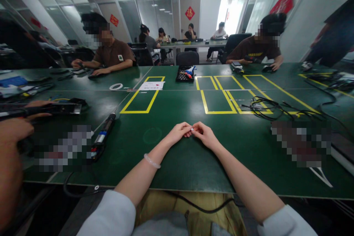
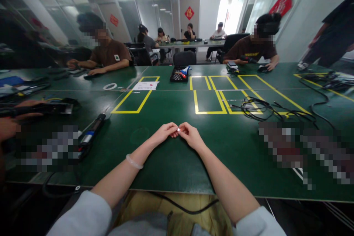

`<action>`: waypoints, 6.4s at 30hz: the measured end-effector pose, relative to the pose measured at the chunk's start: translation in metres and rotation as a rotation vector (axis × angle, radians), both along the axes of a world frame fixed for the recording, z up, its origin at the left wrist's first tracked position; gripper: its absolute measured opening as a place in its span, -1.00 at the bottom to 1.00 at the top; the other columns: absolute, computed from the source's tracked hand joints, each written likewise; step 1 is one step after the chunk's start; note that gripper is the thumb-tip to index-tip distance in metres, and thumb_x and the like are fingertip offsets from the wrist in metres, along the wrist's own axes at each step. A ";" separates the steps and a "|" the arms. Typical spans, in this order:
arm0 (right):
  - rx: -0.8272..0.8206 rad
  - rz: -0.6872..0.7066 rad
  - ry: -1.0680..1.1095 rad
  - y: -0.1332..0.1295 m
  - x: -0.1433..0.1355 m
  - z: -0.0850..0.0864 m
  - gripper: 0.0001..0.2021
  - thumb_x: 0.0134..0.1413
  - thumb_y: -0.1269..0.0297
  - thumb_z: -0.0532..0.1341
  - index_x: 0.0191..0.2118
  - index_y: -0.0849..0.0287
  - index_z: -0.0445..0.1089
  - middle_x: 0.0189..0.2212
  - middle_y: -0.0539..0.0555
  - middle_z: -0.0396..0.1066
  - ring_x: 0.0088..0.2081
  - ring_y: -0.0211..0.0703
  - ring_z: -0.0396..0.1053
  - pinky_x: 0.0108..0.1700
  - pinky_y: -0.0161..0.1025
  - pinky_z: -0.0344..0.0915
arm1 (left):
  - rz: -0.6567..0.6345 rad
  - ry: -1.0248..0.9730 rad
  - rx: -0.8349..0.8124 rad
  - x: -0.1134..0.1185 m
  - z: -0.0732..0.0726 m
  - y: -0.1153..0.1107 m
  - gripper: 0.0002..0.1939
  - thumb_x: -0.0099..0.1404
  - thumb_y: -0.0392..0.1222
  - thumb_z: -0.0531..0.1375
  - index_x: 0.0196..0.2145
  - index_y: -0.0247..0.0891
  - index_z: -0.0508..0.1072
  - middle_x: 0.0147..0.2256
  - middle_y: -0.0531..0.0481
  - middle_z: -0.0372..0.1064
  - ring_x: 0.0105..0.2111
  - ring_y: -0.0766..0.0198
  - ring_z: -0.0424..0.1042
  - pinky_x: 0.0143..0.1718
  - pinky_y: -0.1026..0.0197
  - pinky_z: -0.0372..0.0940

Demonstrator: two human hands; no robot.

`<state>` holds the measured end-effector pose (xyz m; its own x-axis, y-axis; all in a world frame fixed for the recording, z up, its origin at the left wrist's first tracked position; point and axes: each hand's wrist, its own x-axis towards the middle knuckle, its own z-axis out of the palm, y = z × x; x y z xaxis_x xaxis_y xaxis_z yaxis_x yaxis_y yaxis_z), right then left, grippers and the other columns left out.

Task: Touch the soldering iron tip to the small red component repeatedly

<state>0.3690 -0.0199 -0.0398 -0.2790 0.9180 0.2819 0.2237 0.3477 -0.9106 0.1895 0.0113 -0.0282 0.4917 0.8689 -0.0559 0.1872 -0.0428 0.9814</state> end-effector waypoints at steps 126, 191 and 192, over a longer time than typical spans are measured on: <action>0.032 -0.064 -0.174 -0.008 -0.001 0.012 -0.82 0.10 0.23 0.13 -0.25 0.16 0.40 -0.45 0.00 0.38 -0.40 -0.21 0.31 -0.31 -0.27 0.24 | 0.518 1.515 0.366 -0.245 0.041 -0.092 -0.24 0.25 0.23 -0.15 0.24 -0.34 0.10 0.07 -0.31 0.19 -0.01 -0.13 0.26 -0.09 -0.02 0.20; -0.021 -0.068 -0.010 0.006 0.002 0.000 -0.81 0.03 0.19 0.23 -0.28 0.18 0.34 -0.48 -0.04 0.33 -0.47 -0.28 0.25 -0.40 -0.32 0.20 | 0.011 -0.066 0.122 -0.001 0.002 -0.006 -0.73 0.13 -0.15 0.26 -0.25 -0.33 0.36 -0.37 0.04 0.35 -0.44 0.43 0.32 -0.38 0.34 0.20; -0.011 -0.075 -0.022 0.006 0.002 0.000 -0.81 0.02 0.20 0.23 -0.26 0.18 0.34 -0.47 -0.04 0.33 -0.46 -0.28 0.25 -0.39 -0.32 0.20 | 0.019 -0.057 0.130 -0.002 0.003 -0.006 -0.74 0.12 -0.16 0.26 -0.26 -0.33 0.36 -0.35 0.02 0.36 -0.42 0.41 0.34 -0.35 0.33 0.21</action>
